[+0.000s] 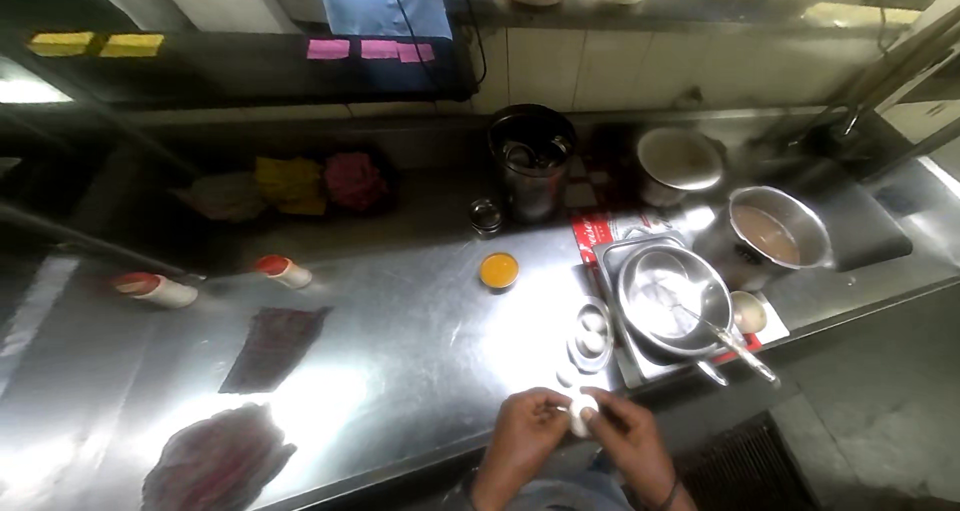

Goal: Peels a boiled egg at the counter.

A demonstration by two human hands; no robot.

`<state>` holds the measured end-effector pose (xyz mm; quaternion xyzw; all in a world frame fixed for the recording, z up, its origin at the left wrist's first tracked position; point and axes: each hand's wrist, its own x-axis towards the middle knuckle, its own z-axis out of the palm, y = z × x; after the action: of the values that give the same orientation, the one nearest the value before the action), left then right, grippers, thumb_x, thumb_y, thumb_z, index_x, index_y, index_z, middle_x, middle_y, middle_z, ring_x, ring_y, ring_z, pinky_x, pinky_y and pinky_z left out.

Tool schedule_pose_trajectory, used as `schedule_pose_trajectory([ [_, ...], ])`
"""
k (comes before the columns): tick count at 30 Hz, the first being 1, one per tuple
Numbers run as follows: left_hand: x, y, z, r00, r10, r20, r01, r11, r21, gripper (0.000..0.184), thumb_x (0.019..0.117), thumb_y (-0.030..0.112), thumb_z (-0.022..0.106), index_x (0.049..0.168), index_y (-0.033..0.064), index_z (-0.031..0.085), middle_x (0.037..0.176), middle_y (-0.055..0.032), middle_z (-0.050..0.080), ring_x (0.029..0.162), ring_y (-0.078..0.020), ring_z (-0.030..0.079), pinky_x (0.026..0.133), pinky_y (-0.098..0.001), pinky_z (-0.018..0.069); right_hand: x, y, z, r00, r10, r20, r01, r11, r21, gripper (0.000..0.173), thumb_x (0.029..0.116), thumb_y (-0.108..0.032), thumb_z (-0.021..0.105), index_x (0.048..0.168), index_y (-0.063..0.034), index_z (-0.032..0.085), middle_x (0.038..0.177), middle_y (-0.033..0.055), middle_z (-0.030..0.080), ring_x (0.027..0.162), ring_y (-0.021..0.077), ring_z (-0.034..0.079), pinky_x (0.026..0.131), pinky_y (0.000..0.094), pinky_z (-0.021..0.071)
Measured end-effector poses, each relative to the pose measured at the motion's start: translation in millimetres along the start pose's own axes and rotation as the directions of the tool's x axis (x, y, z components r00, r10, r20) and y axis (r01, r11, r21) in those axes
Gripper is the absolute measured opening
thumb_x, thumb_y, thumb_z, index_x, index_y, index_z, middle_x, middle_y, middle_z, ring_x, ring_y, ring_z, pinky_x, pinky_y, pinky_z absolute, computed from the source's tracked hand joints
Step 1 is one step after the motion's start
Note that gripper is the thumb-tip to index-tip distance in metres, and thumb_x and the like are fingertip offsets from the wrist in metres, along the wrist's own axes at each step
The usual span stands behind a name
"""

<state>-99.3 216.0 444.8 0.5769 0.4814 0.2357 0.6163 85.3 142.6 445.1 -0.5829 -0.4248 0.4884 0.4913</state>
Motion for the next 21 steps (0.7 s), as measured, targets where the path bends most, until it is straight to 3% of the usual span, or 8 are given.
schedule_pose_trajectory([
  [4,2.4,0.8,-3.5,0.995,-0.085,0.044,0.092,0.976,-0.197,0.017,0.0902,0.004,0.067,0.105,0.0041,0.076,0.094,-0.0092,0.076,0.078,-0.0211,0.074,0.073,-0.0359,0.0651,-2.0,-8.7,1.2,0.983,0.179,-0.031,-0.164,0.951,0.264,0.038,0.1016,-0.014,0.057,0.135,0.0054,0.057,0.109,0.0174,0.072,0.088,0.026,0.073,0.076,0.0412,0.064],
  [6,2.0,3.8,-4.8,0.987,-0.14,0.085,0.161,0.924,-0.346,0.018,0.0927,-0.001,0.065,0.109,-0.0025,0.073,0.098,-0.017,0.075,0.084,-0.0271,0.075,0.078,-0.0399,0.0652,-2.4,-8.9,-0.2,0.962,0.272,-0.009,-0.244,0.876,0.416,0.041,0.103,-0.02,0.052,0.136,0.0053,0.053,0.113,0.021,0.069,0.093,0.0288,0.072,0.08,0.043,0.0628],
  [8,0.8,5.2,-4.6,0.979,-0.161,0.128,0.199,0.902,-0.384,0.019,0.0953,0.0,0.063,0.112,-0.0033,0.072,0.102,-0.0182,0.074,0.089,-0.0281,0.074,0.083,-0.0412,0.0645,-2.9,-7.9,-3.5,0.954,0.295,0.062,-0.29,0.841,0.457,0.045,0.103,-0.024,0.049,0.138,0.0038,0.053,0.118,0.0207,0.068,0.098,0.0276,0.071,0.084,0.0419,0.0613],
  [10,-0.9,5.2,-4.4,0.974,-0.147,0.175,0.201,0.914,-0.353,0.022,0.0976,0.008,0.064,0.117,-0.0008,0.071,0.106,-0.0153,0.073,0.092,-0.0262,0.073,0.086,-0.0414,0.0635,-2.0,-5.9,-5.6,0.952,0.285,0.113,-0.306,0.868,0.391,0.044,0.1048,-0.025,0.047,0.14,0.0015,0.055,0.12,0.0174,0.067,0.098,0.0242,0.069,0.083,0.0399,0.0606],
  [14,-3.4,0.4,-2.8,0.977,-0.092,0.191,0.128,0.975,-0.182,0.04,0.0899,0.027,0.079,0.124,0.0081,0.071,0.107,-0.0076,0.075,0.09,-0.0209,0.074,0.084,-0.0375,0.0632,-0.3,-10.1,-5.6,0.958,0.28,0.063,-0.287,0.943,0.167,0.04,0.1069,-0.024,0.051,0.14,-0.0021,0.059,0.121,0.0137,0.069,0.097,0.0225,0.071,0.08,0.0394,0.0624],
  [21,-5.6,-3.3,-4.2,0.991,-0.048,0.127,0.054,0.998,-0.041,0.041,0.0872,0.032,0.08,0.123,0.0131,0.074,0.111,-0.0002,0.075,0.087,-0.0127,0.073,0.08,-0.0318,0.0628,3.6,-7.2,-3.7,0.978,0.199,0.068,-0.193,0.978,-0.08,0.035,0.1041,-0.028,0.06,0.131,-0.0059,0.068,0.111,0.0079,0.073,0.088,0.0173,0.072,0.076,0.0347,0.063],
])
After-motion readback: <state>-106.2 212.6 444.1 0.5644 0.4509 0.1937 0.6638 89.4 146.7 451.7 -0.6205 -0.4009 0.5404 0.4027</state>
